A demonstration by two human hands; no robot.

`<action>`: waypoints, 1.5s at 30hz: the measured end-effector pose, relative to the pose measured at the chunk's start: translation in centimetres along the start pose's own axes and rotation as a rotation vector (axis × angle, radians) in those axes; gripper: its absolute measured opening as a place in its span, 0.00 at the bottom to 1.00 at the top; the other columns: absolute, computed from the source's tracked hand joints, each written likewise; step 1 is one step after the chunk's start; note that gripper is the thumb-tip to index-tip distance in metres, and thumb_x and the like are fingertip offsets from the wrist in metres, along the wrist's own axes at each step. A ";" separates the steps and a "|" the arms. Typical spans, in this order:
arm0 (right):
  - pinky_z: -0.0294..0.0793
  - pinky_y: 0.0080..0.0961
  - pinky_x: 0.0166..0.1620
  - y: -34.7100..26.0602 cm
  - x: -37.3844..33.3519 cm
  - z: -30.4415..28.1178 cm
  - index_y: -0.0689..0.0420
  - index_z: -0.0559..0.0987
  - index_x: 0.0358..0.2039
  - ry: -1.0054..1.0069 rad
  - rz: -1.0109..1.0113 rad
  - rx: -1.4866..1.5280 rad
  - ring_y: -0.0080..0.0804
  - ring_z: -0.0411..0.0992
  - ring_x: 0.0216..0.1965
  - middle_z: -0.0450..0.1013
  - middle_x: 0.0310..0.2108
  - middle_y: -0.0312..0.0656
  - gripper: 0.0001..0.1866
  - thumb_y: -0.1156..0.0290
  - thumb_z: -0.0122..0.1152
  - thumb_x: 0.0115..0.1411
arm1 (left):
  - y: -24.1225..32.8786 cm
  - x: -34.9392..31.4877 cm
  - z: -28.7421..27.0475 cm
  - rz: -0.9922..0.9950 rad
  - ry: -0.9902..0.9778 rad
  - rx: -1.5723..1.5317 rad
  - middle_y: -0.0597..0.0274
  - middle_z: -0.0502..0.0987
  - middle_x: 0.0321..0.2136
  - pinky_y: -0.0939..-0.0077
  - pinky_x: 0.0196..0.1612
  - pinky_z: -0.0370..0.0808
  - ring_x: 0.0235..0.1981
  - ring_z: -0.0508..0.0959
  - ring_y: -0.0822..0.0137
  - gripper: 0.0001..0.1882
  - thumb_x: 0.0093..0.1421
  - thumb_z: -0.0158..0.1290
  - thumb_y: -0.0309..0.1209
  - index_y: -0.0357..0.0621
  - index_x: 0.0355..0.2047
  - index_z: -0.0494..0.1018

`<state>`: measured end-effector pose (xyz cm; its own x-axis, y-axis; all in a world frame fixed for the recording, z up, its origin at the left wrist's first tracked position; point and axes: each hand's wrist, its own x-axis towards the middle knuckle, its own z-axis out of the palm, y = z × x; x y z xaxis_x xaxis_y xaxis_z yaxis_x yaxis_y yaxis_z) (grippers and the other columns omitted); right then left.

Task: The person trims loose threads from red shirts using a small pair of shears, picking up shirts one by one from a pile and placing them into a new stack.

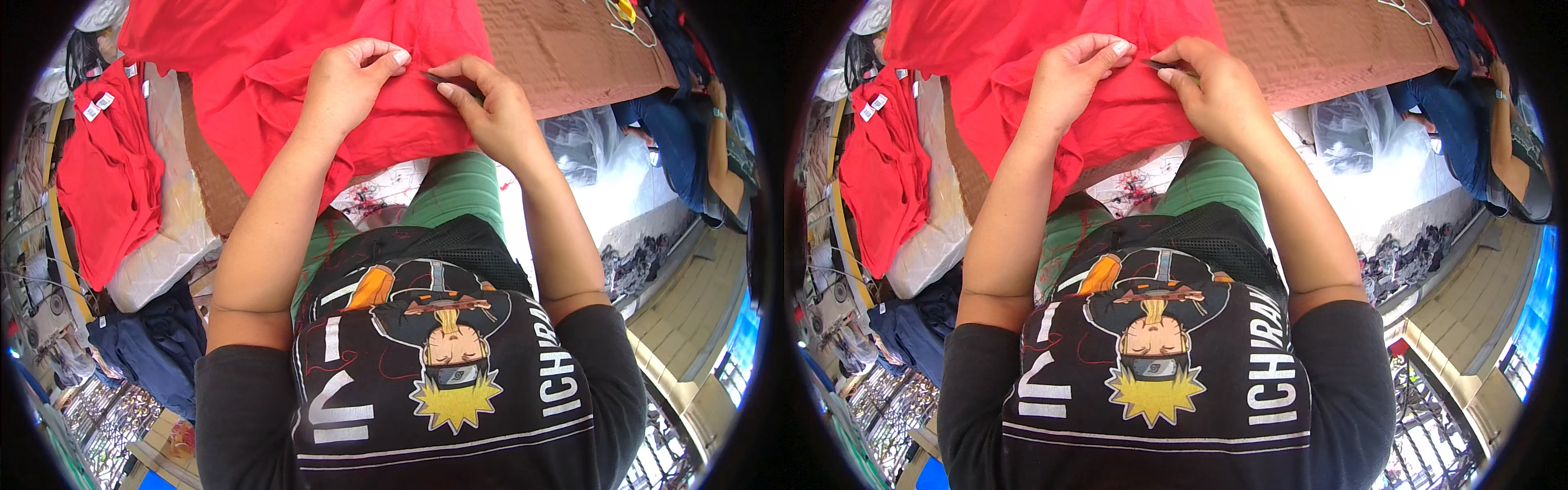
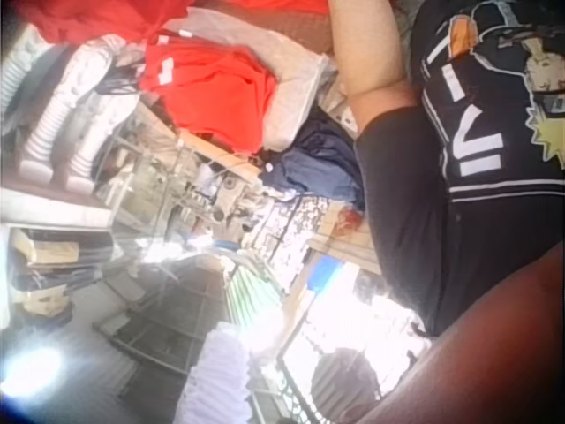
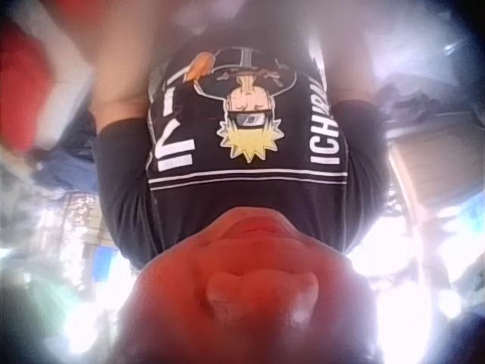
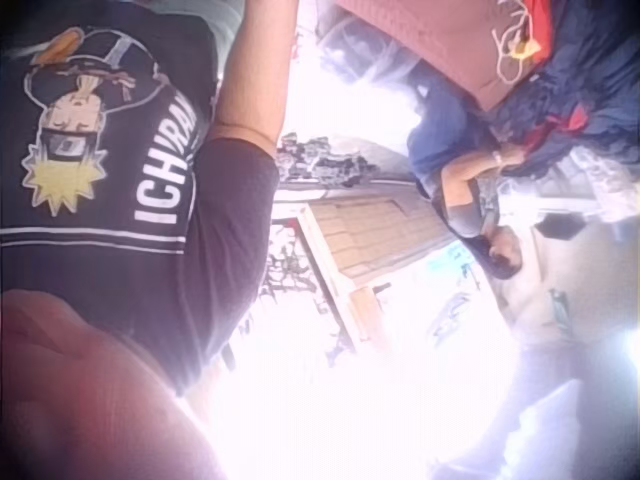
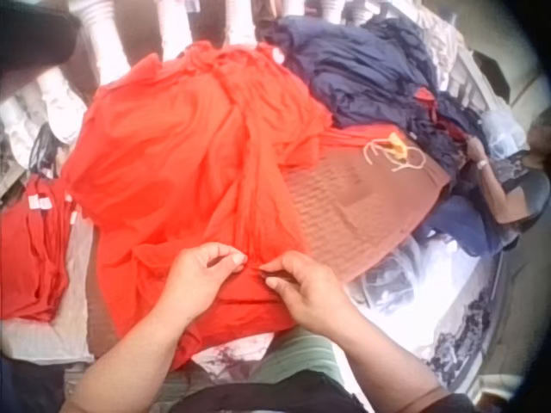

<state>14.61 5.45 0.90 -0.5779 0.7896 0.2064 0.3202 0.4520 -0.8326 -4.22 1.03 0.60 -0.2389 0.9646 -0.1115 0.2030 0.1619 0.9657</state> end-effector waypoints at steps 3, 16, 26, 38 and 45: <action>0.73 0.34 0.41 -0.4 0.1 0.2 0.57 0.78 0.38 -0.002 -0.020 -0.090 0.45 0.75 0.37 0.76 0.36 0.47 0.08 0.72 0.58 0.58 | 0.0 -0.1 0.0 0.009 -0.005 -0.007 0.62 0.81 0.36 0.83 0.45 0.72 0.37 0.77 0.76 0.11 0.62 0.54 0.31 0.35 0.40 0.78; 0.72 0.26 0.38 -1.8 1.9 -1.4 0.57 0.79 0.41 0.104 -0.197 -0.328 0.32 0.74 0.31 0.77 0.31 0.42 0.11 0.69 0.61 0.58 | 9.8 -6.2 -10.5 0.782 -0.600 0.072 0.54 0.75 0.37 0.60 0.48 0.65 0.37 0.73 0.60 0.35 0.69 0.29 0.51 0.45 0.14 0.72; 0.73 0.34 0.40 -1.4 3.9 4.4 0.54 0.80 0.39 -0.111 -0.037 -0.475 0.39 0.77 0.35 0.78 0.31 0.44 0.17 0.56 0.66 0.54 | 0.0 -14.3 -9.1 0.234 0.079 0.362 0.61 0.77 0.31 0.71 0.42 0.71 0.36 0.75 0.66 0.12 0.55 0.60 0.36 0.44 0.34 0.75; 0.71 0.26 0.48 10.9 0.7 -20.7 0.56 0.81 0.43 0.792 0.250 -0.418 0.30 0.76 0.42 0.79 0.39 0.42 0.17 0.61 0.65 0.54 | -2.7 -15.5 -11.3 0.399 -0.125 -0.144 0.61 0.79 0.29 0.69 0.50 0.72 0.40 0.78 0.64 0.14 0.63 0.50 0.32 0.38 0.24 0.76; 0.70 0.18 0.42 2.5 0.6 -11.0 0.57 0.80 0.44 0.352 -0.109 -0.118 0.18 0.71 0.35 0.78 0.37 0.36 0.13 0.67 0.61 0.60 | -2.0 -16.3 -8.5 0.633 0.236 0.663 0.58 0.73 0.42 0.58 0.55 0.65 0.49 0.71 0.57 0.22 0.47 0.66 0.40 0.45 0.39 0.72</action>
<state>23.33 11.64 4.59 -0.3266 0.8191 0.4715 0.3671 0.5697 -0.7353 -8.85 -16.76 2.47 -0.0712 0.8583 0.5081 0.8415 -0.2218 0.4926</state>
